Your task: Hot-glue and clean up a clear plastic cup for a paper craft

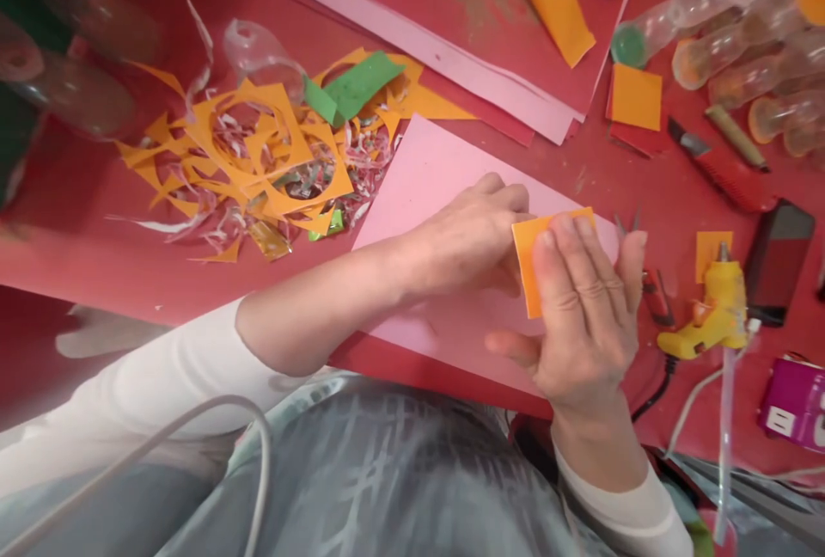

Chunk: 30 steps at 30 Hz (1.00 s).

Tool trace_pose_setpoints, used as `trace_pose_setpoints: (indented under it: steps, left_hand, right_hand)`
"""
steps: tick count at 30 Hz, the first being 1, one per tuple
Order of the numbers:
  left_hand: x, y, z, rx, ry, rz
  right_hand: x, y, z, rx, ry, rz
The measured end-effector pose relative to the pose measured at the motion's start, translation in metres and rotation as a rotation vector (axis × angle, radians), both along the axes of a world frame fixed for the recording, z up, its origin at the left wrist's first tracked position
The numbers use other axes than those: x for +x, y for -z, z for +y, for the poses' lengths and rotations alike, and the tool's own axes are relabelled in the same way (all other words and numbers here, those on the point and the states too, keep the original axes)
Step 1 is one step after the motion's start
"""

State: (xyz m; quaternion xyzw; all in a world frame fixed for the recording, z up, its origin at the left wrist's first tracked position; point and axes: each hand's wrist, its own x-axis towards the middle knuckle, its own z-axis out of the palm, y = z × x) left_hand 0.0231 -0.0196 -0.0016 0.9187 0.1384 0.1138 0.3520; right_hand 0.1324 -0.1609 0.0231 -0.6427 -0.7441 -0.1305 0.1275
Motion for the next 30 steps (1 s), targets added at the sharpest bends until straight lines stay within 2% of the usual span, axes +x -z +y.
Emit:
trace_pose_setpoints:
  steps: [3, 6, 9, 12, 17, 20, 22, 26, 30]
  left_hand:
    - [0.002, 0.001, 0.001, 0.012, 0.023, 0.009]
    - [0.003, 0.003, 0.002, 0.002, 0.032, -0.01]
    - [0.001, 0.002, 0.003, -0.058, 0.017, -0.079]
    - [-0.001, -0.002, 0.003, -0.103, 0.017, -0.13]
    - [-0.006, -0.013, 0.001, -0.091, 0.065, -0.093]
    - [-0.007, -0.014, 0.0, -0.042, 0.068, -0.066]
    - [-0.007, -0.013, 0.0, -0.001, 0.035, -0.025]
    - [-0.006, -0.011, 0.001, 0.035, -0.026, 0.065]
    - [-0.007, -0.009, 0.001, 0.042, -0.053, 0.047]
  right_hand:
    - [0.0, 0.003, 0.0, 0.027, 0.021, 0.02]
    - [0.0, 0.006, 0.001, 0.074, -0.017, 0.046]
    - [0.002, 0.01, 0.003, 0.195, -0.057, 0.122]
    - [0.003, 0.015, 0.006, 0.335, -0.06, 0.211]
    - [0.007, 0.019, 0.008, 0.395, 0.01, 0.257]
    - [0.009, 0.019, 0.008, 0.454, -0.032, 0.307]
    - [0.009, 0.017, 0.008, 0.433, -0.073, 0.3]
    - [0.006, 0.011, 0.009, 0.287, -0.092, 0.199]
    - [0.003, 0.008, 0.01, 0.254, -0.081, 0.173]
